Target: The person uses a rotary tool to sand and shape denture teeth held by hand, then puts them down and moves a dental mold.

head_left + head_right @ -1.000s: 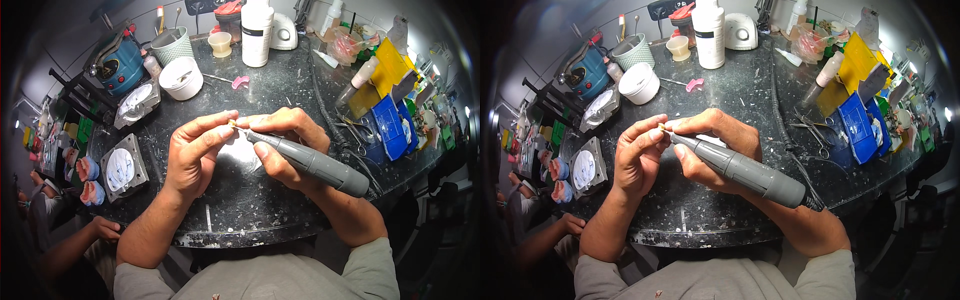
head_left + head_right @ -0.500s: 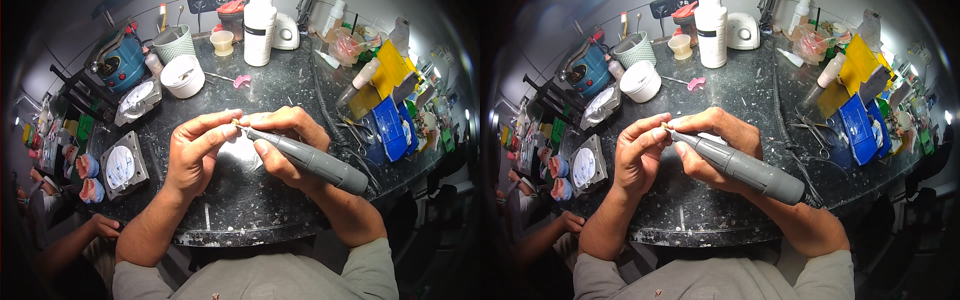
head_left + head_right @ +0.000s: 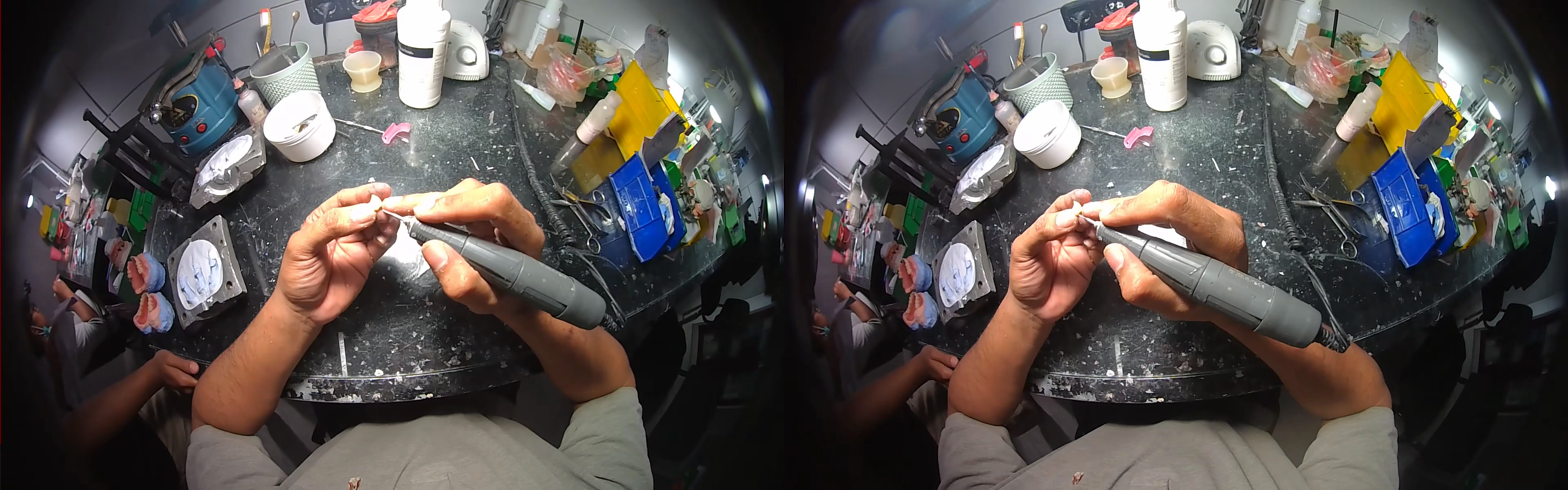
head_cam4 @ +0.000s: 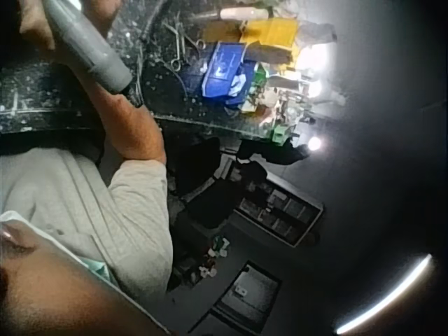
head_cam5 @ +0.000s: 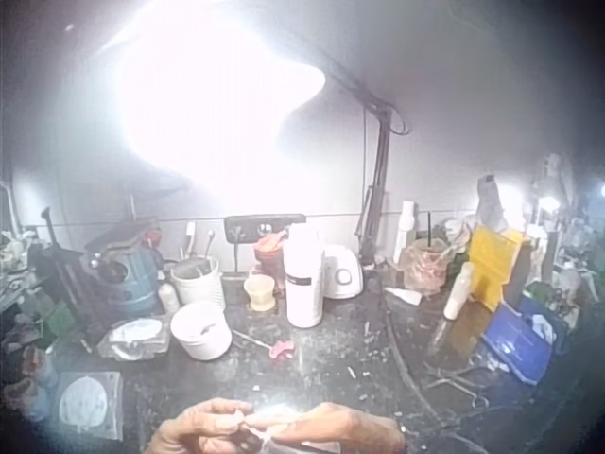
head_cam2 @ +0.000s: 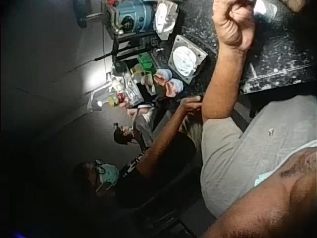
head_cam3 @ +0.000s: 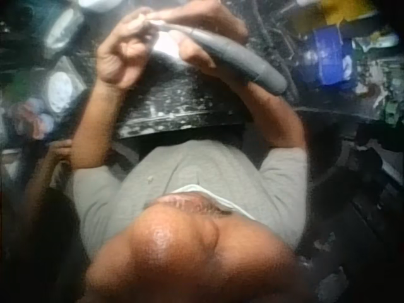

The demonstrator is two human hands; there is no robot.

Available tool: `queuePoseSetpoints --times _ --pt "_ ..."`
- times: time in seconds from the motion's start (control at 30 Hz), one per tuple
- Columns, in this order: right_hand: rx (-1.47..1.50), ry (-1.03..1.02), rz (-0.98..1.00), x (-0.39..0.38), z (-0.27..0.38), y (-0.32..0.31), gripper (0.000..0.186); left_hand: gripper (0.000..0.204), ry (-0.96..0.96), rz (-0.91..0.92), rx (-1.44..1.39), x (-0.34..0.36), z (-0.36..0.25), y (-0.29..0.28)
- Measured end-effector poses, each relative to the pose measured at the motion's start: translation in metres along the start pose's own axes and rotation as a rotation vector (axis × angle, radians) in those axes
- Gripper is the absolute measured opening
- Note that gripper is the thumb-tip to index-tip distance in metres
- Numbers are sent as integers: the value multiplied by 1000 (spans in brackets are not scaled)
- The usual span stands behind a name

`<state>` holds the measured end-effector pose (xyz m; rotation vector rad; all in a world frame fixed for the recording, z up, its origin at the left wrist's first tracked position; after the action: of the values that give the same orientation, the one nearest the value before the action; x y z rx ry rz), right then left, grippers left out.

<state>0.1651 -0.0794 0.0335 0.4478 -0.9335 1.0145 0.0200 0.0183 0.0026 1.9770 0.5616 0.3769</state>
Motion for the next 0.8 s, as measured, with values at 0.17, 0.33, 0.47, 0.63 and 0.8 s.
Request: queuePoseSetpoints --times 0.17,0.33,0.47,0.63,0.8 --pt "-55 13 -11 3 3 -6 29 26 230 -36 328 2 -5 4" --pt "-64 -11 -5 2 2 -6 30 25 286 4 393 3 -4 5" --pt "-57 11 6 2 6 -5 29 23 297 29 401 1 -5 4" --pt "-152 42 122 3 9 -8 23 20 318 15 446 3 -10 0" --pt "-54 219 -79 6 -7 -11 17 21 546 -72 805 9 -54 8"
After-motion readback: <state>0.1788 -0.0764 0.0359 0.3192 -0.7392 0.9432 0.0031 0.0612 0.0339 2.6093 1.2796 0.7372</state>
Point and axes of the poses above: each hand's wrist, its own x-axis towards the middle knuckle, its own y-axis out of the palm, z = x × y, the point moved 3 cm from there along x, towards the middle knuckle, and after that the axes turned 6 degrees about -x, right-handed, at the moved point
